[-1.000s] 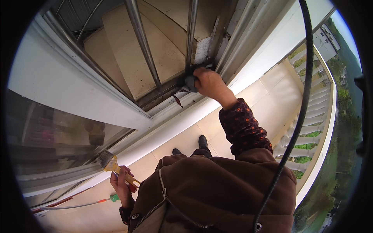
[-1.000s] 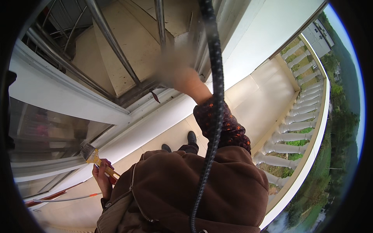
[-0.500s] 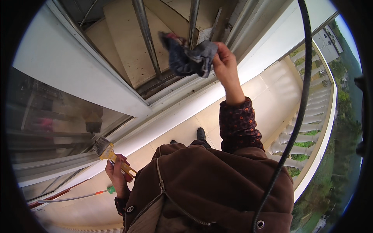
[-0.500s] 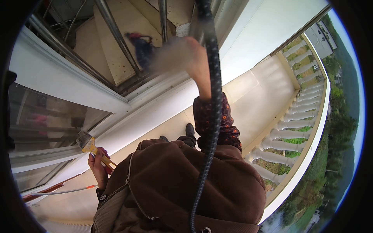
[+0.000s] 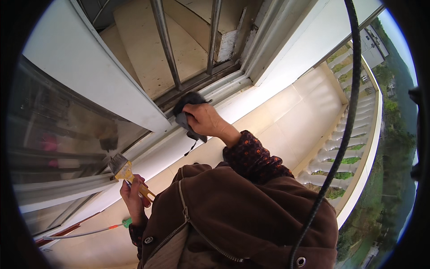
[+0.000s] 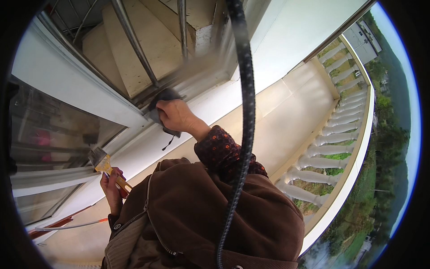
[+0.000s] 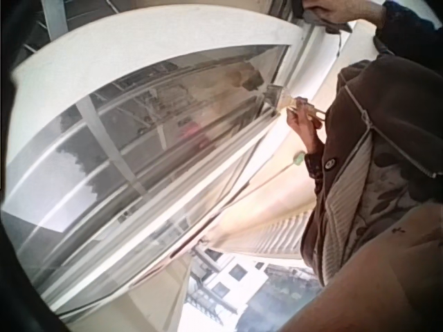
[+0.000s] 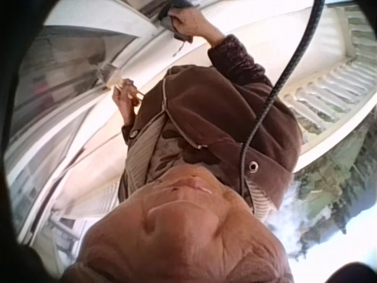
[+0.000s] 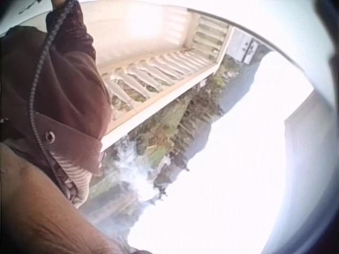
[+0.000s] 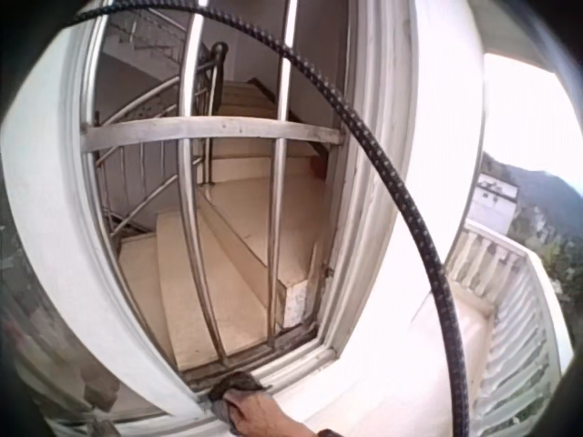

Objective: The person cleans a window frame on a balcony using a cloth and a brush. They wipe the frame and brush the edges, then briefly handle a smartphone before resuming cleaning.

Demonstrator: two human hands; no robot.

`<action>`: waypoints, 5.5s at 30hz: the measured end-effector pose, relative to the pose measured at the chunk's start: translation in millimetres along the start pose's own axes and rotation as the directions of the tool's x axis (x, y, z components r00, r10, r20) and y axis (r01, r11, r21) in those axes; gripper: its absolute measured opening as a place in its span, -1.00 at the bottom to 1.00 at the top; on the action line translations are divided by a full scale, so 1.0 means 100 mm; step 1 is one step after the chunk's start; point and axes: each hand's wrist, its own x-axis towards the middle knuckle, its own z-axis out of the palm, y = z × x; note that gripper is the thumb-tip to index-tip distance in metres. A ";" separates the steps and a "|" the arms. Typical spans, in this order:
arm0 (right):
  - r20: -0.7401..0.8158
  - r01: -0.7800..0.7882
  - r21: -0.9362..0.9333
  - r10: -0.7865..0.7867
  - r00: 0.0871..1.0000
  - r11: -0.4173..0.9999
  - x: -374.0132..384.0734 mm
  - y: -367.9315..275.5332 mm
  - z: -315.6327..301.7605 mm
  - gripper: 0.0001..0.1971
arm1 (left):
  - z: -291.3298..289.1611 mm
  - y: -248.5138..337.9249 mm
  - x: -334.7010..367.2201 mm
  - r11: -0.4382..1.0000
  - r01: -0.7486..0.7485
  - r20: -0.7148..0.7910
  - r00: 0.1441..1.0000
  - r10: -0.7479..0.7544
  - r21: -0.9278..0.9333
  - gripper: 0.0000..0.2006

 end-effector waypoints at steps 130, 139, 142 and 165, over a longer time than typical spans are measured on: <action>-0.910 0.047 -0.409 -0.411 0.050 0.911 1.87 -1.11 -2.53 -0.67 | 0.12 0.37 0.16 0.978 0.033 0.111 0.992 -0.057 0.205 -0.84; -0.894 0.345 -0.298 -0.387 0.226 0.890 1.10 -1.06 -2.03 -0.88 | 0.16 0.35 0.17 0.987 -0.033 0.137 0.990 0.011 0.159 -0.78; -0.812 0.509 -0.342 -0.521 0.263 0.790 1.15 -1.36 -1.82 -0.92 | 0.16 0.32 0.16 0.982 -0.117 0.137 0.986 0.097 0.146 -0.76; -0.369 0.130 0.322 -0.002 0.929 0.938 0.23 -0.28 -1.28 -0.74 | 0.06 0.13 0.29 0.975 0.060 0.028 0.997 -0.068 0.215 -0.82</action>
